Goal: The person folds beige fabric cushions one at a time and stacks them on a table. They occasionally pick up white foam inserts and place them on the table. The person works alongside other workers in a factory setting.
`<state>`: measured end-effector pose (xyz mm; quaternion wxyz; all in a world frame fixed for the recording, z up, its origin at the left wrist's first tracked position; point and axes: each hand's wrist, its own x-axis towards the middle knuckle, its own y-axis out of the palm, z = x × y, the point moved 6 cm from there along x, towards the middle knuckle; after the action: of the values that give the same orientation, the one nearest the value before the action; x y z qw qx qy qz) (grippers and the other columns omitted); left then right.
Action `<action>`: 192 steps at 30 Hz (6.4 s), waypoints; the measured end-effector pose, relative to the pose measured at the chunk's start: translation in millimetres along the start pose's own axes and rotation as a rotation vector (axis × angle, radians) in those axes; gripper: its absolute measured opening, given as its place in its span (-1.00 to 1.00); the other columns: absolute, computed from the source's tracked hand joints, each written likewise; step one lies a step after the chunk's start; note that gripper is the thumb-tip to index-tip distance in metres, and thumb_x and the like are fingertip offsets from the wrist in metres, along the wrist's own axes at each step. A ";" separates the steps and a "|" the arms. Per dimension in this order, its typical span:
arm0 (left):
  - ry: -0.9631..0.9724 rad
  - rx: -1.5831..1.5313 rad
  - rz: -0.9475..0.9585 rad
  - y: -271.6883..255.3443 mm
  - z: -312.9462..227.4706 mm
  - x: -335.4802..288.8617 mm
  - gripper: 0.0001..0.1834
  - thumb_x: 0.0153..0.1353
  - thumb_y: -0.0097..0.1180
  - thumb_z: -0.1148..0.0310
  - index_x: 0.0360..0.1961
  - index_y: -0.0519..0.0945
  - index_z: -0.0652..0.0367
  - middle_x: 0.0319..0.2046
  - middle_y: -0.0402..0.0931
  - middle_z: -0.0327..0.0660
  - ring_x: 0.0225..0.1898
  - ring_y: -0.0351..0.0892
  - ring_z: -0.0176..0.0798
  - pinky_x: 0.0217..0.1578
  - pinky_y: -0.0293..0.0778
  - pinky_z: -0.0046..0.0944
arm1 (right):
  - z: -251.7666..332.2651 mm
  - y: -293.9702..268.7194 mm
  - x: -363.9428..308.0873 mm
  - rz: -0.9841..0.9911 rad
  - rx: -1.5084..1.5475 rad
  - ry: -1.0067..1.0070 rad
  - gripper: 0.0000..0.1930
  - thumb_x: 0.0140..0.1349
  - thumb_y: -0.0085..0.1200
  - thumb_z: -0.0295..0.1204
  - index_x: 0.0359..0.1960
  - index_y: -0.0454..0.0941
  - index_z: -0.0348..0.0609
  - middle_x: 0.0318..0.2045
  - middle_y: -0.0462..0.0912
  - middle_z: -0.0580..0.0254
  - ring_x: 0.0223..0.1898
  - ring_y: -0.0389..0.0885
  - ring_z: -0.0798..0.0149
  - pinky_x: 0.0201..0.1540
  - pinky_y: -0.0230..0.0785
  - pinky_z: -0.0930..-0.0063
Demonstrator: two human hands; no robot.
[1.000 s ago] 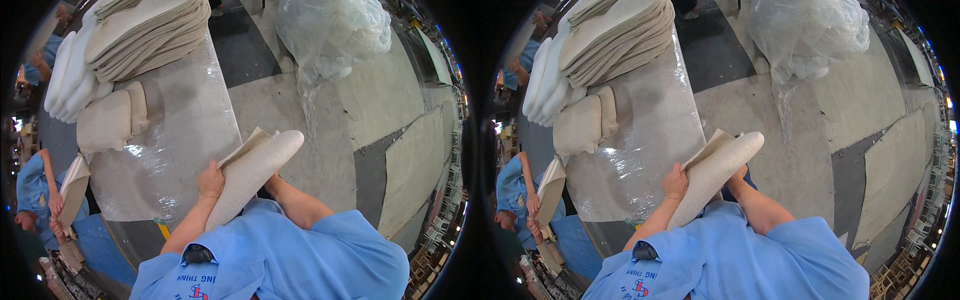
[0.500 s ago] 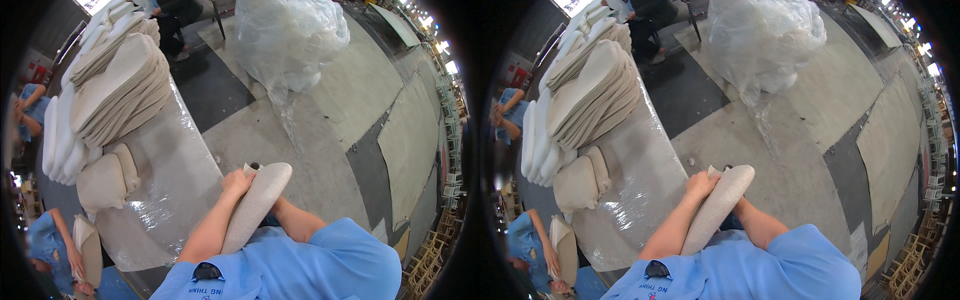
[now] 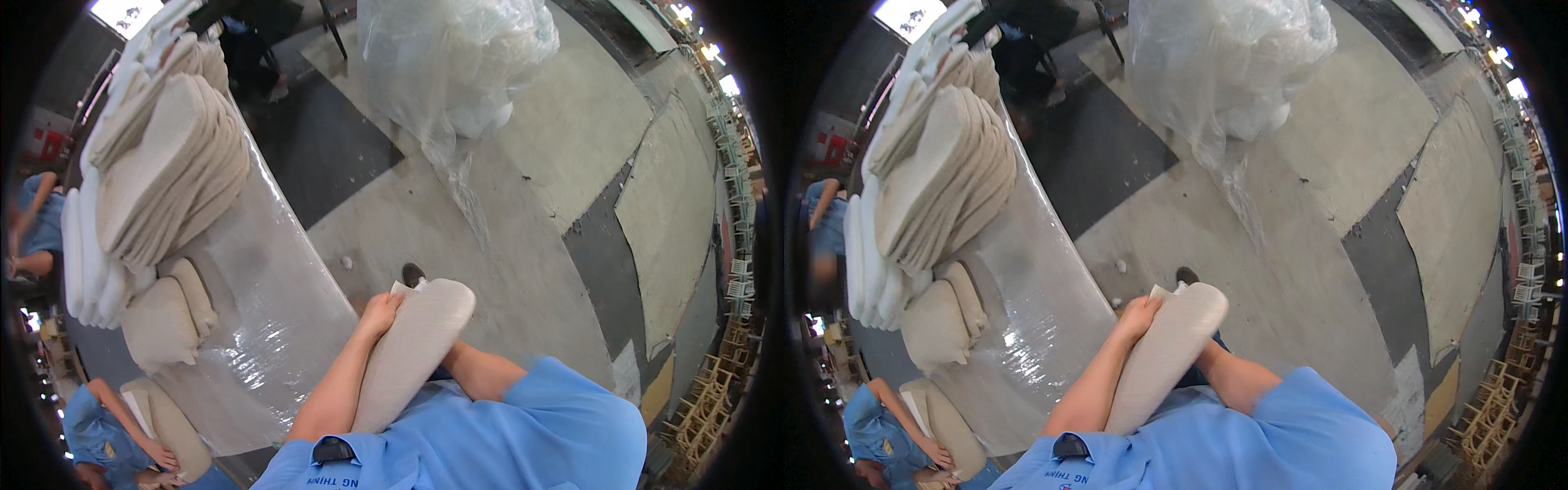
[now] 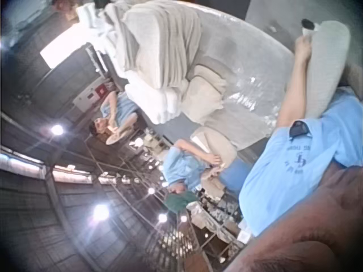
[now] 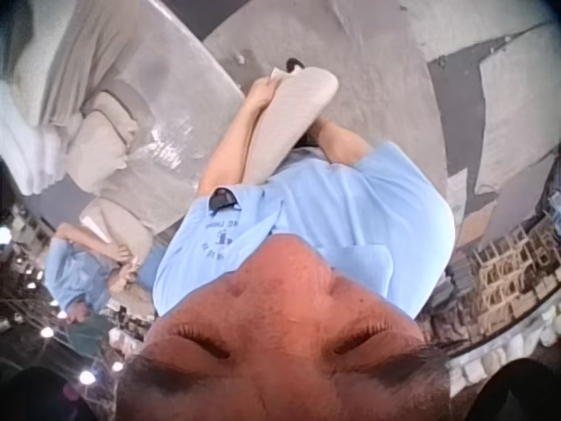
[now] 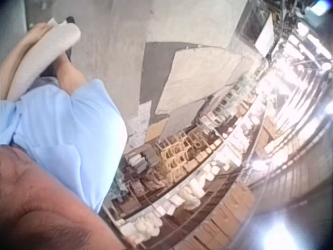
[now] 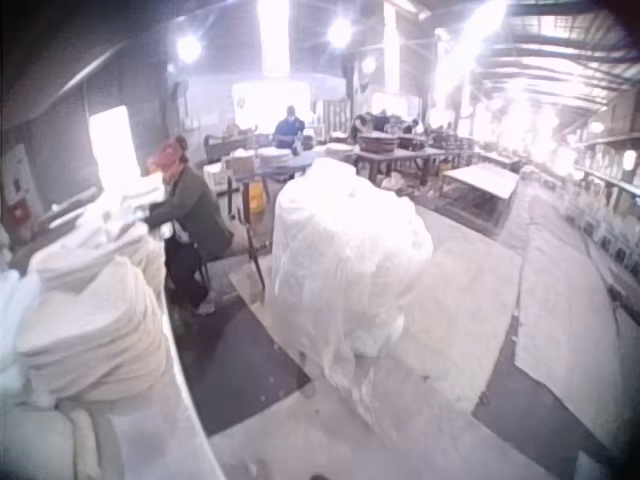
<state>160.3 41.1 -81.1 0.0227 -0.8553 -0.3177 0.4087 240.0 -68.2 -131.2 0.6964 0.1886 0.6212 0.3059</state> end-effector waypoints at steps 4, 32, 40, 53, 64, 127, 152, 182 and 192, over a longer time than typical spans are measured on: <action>0.091 -0.145 -0.067 -40.7 -15.9 -41.6 -0.58 0.56 0.10 0.06 0.03 0.68 0.25 -0.17 0.73 -0.05 -0.05 0.68 -0.18 0.05 0.54 -0.16 | 34.8 76.3 -43.4 -0.065 -0.002 -0.102 -0.34 0.64 -0.31 0.24 0.25 0.54 -0.06 0.09 0.71 0.07 0.09 0.73 0.03 0.22 0.62 -0.03; 0.276 -1.143 -0.196 -171.8 29.4 -211.6 -0.31 0.69 -0.28 -0.13 0.55 0.37 0.16 0.31 0.54 -0.08 0.26 0.53 -0.25 0.30 0.43 -0.21 | -61.0 336.7 -66.6 0.344 -1.430 -0.807 -0.32 0.23 0.41 -0.22 0.37 0.52 -0.14 -0.26 0.69 0.04 -0.25 0.65 0.14 -0.09 0.52 0.26; 0.461 -0.970 -0.537 -211.3 34.6 -216.4 -0.30 0.58 0.00 0.20 0.61 0.20 0.31 0.41 0.44 -0.03 0.37 0.44 -0.17 0.36 0.36 -0.19 | -87.2 365.3 -57.7 0.797 -1.548 -0.793 -0.47 0.31 0.33 -0.34 0.34 0.62 -0.03 -0.18 0.69 0.04 -0.17 0.69 0.10 -0.01 0.55 0.29; 0.467 -0.870 -0.707 -221.4 -5.3 -211.2 -0.33 0.42 -0.08 0.43 0.54 0.33 0.38 0.34 0.53 0.04 0.35 0.50 -0.15 0.35 0.38 -0.19 | -54.9 418.5 -57.2 0.979 -1.800 -0.909 -0.28 0.10 0.45 -0.49 0.38 0.53 -0.10 0.05 0.61 0.08 -0.12 0.65 0.16 -0.12 0.61 0.32; 0.574 -1.340 -0.550 -212.0 28.6 -177.0 -0.25 0.69 -0.28 -0.18 0.54 0.35 0.24 0.45 0.47 -0.05 0.43 0.46 -0.10 0.47 0.29 -0.04 | -43.1 390.2 -10.0 0.776 -1.380 -0.575 -0.28 0.29 0.40 -0.53 0.50 0.43 -0.13 0.03 0.63 0.25 -0.14 0.61 0.38 -0.02 0.57 0.46; 0.709 -1.470 -0.239 -338.3 32.5 -51.7 -0.39 0.51 0.09 -0.29 -0.25 0.68 0.10 -0.38 0.67 -0.24 -0.40 0.66 -0.27 -0.32 0.62 -0.20 | 39.4 442.6 4.2 0.474 -1.064 -0.593 -0.83 0.47 0.23 -0.43 0.01 0.61 -0.15 -0.33 0.61 0.40 -0.43 0.54 0.46 -0.46 0.40 0.47; 0.809 -1.554 -0.007 -325.2 14.1 -48.8 -0.38 0.47 0.09 -0.32 -0.03 0.66 0.09 -0.18 0.73 -0.11 -0.23 0.74 -0.11 -0.16 0.70 -0.03 | -44.7 443.0 -35.1 0.742 -1.581 -1.094 -0.60 0.13 0.02 -0.77 0.01 0.62 -0.25 -0.14 0.75 0.03 -0.03 0.77 0.09 0.01 0.57 0.26; 0.317 -0.905 -0.427 -71.7 157.2 -372.7 0.25 0.22 0.48 -0.12 0.68 0.01 0.27 0.57 0.22 0.08 0.60 0.18 0.00 0.56 0.14 -0.03 | -195.9 412.0 -85.8 0.892 -2.019 -1.330 -0.68 0.11 0.11 -0.61 -0.06 0.57 -0.15 -0.07 0.67 0.02 0.06 0.61 -0.17 0.08 0.49 -0.04; 0.215 -0.915 -1.104 -42.4 171.3 -353.7 -0.06 0.08 0.58 0.32 0.48 0.41 0.27 0.19 0.67 -0.05 0.23 0.64 -0.13 0.28 0.49 -0.15 | -203.2 386.5 -126.5 1.243 -1.761 -0.884 -0.63 0.15 0.12 -0.64 0.03 0.68 -0.18 -0.21 0.78 -0.18 -0.14 0.78 -0.19 -0.08 0.60 0.16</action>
<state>-148.4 -161.7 59.8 -0.1033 -0.5294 -0.8385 0.0772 -38.5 111.0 180.1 0.4726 0.0022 -0.3025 0.8277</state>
